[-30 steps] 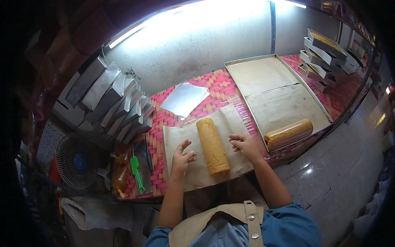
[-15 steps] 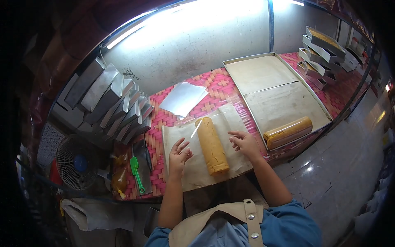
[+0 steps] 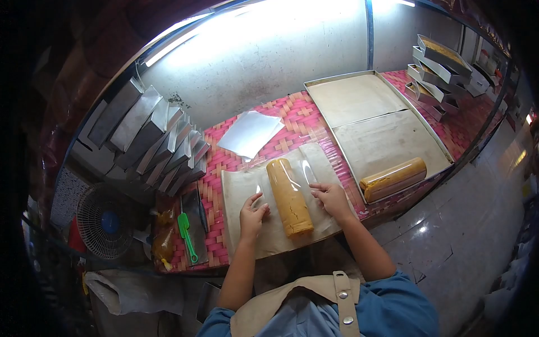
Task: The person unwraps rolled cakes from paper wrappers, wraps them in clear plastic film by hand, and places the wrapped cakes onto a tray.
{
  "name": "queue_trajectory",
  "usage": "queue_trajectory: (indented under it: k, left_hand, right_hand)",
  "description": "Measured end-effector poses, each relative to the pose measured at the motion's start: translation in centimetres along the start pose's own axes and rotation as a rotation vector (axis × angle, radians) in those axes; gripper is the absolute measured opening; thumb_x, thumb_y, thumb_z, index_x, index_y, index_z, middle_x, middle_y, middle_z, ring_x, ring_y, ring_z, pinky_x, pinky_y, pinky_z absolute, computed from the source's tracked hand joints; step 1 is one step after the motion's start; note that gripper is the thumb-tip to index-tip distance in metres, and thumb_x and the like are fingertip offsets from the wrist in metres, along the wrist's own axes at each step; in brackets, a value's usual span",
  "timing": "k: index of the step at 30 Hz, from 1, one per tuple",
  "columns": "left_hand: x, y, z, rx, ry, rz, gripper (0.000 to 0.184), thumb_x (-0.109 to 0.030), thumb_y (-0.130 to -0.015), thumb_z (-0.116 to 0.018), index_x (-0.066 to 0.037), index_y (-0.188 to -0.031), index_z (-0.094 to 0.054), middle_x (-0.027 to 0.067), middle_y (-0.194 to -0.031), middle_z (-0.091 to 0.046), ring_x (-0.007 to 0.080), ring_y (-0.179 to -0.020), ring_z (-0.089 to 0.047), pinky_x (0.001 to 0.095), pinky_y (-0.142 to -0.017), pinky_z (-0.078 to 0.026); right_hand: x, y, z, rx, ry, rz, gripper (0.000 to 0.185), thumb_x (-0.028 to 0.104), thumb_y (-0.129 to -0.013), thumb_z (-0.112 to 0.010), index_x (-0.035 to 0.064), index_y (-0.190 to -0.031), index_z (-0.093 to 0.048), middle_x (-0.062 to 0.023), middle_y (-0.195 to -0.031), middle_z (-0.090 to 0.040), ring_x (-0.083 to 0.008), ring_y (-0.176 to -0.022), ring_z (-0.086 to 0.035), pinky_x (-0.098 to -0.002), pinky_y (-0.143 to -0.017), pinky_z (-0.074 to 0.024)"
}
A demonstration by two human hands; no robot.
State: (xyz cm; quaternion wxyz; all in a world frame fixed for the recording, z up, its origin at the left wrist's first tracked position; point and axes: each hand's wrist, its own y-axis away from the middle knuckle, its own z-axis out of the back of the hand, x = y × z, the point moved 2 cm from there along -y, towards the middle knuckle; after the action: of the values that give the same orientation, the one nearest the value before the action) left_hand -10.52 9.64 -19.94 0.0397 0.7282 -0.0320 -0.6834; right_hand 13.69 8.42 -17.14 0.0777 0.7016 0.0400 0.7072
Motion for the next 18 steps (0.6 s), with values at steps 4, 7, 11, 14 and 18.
queue_trajectory:
  k: [4,7,11,14,18]
  left_hand:
    - [1.9,-0.9,0.1,-0.011,-0.087,-0.092,0.037,0.000,-0.079,-0.058,-0.001,-0.115,-0.049,0.0106,-0.117,-0.047,0.0130,-0.070,-0.059,0.0224,-0.064,-0.050]
    - [0.5,-0.1,-0.6,-0.050,-0.293,-0.192,0.040,0.001,-0.077,-0.059,-0.002,-0.115,-0.049,0.0111,-0.117,-0.047,0.0168,-0.071,-0.061,0.0240,-0.062,-0.050]
    - [-2.2,1.4,-2.1,-0.174,-0.860,-0.469,0.041,-0.001,-0.075,-0.060,-0.004,-0.115,-0.050,0.0149,-0.117,-0.046,0.0237,-0.085,-0.059,0.0295,-0.076,-0.048]
    - [-3.1,1.8,-2.0,-0.188,-0.864,-0.506,0.046,-0.005,-0.077,-0.059,-0.004,-0.120,-0.045,0.0139,-0.117,-0.047,0.0236,-0.095,-0.055,0.0305,-0.083,-0.044]
    - [-5.5,2.9,-3.9,0.135,0.095,0.059,0.042,-0.016,-0.086,-0.055,-0.002,-0.123,-0.040,0.0091,-0.117,-0.047,0.0198,-0.102,-0.049,0.0276,-0.088,-0.039]
  right_hand:
    - [-0.7,-0.2,-0.2,-0.046,0.177,0.045,0.024,0.011,-0.079,-0.061,0.0057,-0.101,-0.064,-0.0045,-0.065,-0.061,-0.0074,-0.048,-0.048,-0.0231,-0.044,-0.0382]
    - [-0.4,0.0,-0.6,-0.064,0.320,0.103,0.022,0.011,-0.078,-0.061,0.0052,-0.099,-0.064,-0.0081,-0.070,-0.060,-0.0138,-0.054,-0.053,-0.0282,-0.053,-0.0433]
    - [-0.6,0.1,-0.9,-0.109,0.725,0.353,0.019,0.011,-0.077,-0.059,0.0028,-0.094,-0.064,-0.0119,-0.081,-0.057,-0.0218,-0.069,-0.057,-0.0331,-0.063,-0.0455]
    - [0.8,0.5,-1.2,-0.225,0.857,0.620,0.019,0.010,-0.077,-0.058,0.0014,-0.093,-0.063,-0.0143,-0.088,-0.052,-0.0289,-0.079,-0.055,-0.0352,-0.070,-0.0451]
    - [3.2,1.1,-1.9,0.007,0.343,0.343,0.033,0.015,-0.080,-0.058,-0.0023,-0.107,-0.054,-0.0173,-0.099,-0.052,-0.0274,-0.088,-0.055,-0.0332,-0.073,-0.0451]
